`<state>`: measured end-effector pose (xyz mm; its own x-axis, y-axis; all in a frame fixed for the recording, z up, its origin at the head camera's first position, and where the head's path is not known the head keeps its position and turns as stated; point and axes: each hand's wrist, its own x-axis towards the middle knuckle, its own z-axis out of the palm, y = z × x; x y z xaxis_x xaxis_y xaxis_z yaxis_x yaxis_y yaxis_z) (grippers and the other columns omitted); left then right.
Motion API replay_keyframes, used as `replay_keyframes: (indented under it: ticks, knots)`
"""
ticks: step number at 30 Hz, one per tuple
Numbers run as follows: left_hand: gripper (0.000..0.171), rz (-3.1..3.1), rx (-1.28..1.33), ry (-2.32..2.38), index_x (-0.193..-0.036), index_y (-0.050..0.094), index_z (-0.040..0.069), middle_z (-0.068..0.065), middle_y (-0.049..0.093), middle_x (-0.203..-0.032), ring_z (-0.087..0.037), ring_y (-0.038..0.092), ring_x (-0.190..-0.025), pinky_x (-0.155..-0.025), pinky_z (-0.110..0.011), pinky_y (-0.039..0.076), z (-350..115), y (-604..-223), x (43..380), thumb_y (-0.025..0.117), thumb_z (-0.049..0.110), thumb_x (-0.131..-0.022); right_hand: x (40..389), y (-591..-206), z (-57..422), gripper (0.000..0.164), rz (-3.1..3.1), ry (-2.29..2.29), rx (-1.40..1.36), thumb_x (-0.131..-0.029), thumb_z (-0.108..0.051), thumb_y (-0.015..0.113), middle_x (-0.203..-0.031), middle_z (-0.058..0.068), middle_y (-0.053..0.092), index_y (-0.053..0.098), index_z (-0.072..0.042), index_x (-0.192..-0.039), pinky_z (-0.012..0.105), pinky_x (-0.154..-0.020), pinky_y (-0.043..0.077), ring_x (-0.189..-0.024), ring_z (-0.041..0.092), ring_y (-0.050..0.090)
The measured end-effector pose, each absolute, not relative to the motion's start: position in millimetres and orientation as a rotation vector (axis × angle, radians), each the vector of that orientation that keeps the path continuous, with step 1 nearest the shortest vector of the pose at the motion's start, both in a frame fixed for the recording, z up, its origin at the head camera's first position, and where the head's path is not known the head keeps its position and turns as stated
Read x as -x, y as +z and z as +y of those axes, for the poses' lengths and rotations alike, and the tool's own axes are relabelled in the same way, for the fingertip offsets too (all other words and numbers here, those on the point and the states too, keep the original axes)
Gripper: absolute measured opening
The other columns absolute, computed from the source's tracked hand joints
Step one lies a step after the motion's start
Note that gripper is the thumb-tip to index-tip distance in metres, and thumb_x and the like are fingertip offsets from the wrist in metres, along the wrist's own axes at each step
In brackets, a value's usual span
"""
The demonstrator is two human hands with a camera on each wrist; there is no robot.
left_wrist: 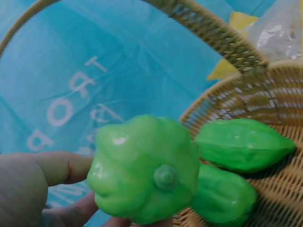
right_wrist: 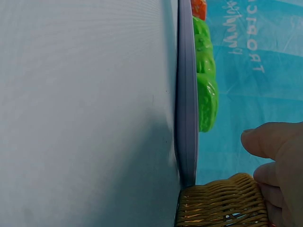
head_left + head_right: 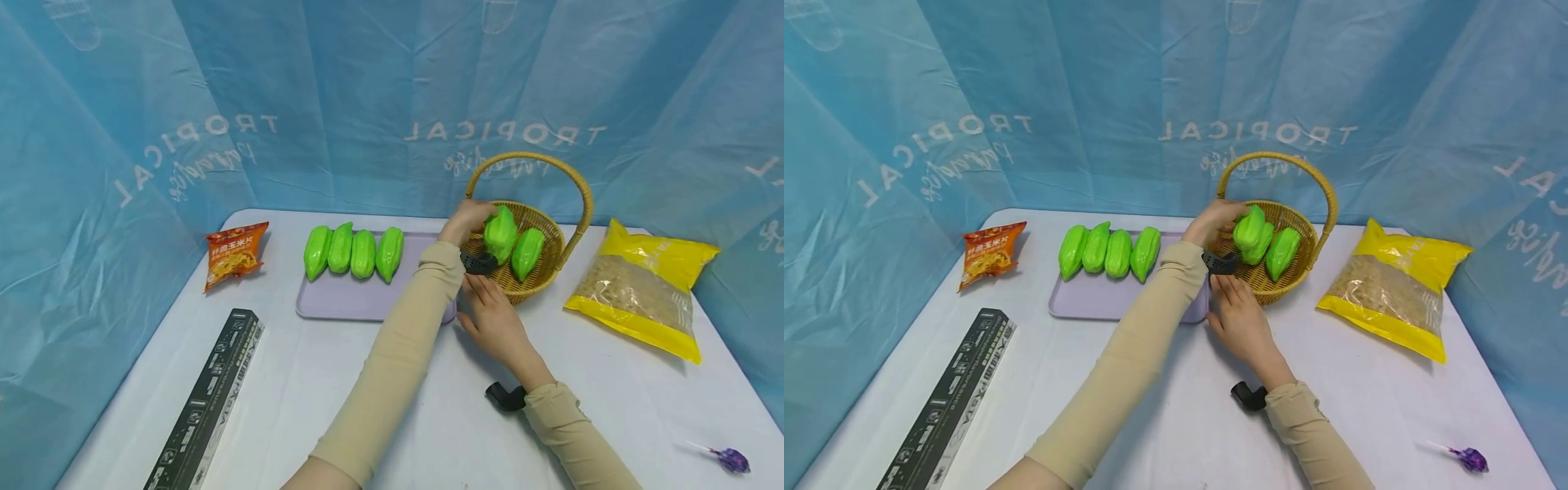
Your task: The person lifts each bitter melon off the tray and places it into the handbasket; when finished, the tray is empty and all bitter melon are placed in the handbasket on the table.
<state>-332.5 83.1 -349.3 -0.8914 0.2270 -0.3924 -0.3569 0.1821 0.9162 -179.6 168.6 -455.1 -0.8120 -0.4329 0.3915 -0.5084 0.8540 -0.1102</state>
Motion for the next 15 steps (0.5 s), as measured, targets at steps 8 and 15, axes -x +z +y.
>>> replay_keyframes:
  ticks: [8, 15]
  knots:
    - [0.033, 2.042, 0.155, 1.81, -0.13, 0.059, 0.018, -0.005, 0.054, -0.134, -0.025, 0.056, -0.118, -0.085, -0.042, 0.055, 100.3, -365.0, 326.6, 0.06, 0.023, -0.097, 180.4, -458.8, 168.3, 0.048, -2.59, 0.227, -0.737, -0.087, -0.023, 0.072, -0.124, 0.024, 0.062, 0.061, 0.008, -0.121, 0.047, -0.105, 0.041, -0.114, 0.038, 0.056]
    - [0.038, 1.899, 0.052, 1.97, -0.135, 0.056, 0.017, -0.005, 0.055, -0.137, -0.032, 0.053, -0.126, -0.091, -0.044, 0.054, 106.5, -362.9, 320.4, 0.058, 0.025, -0.098, 179.1, -458.0, 170.4, 0.042, -2.593, 0.216, -0.727, -0.087, -0.019, 0.069, -0.122, 0.026, 0.062, 0.063, 0.013, -0.113, 0.048, -0.104, 0.041, -0.114, 0.04, 0.057]
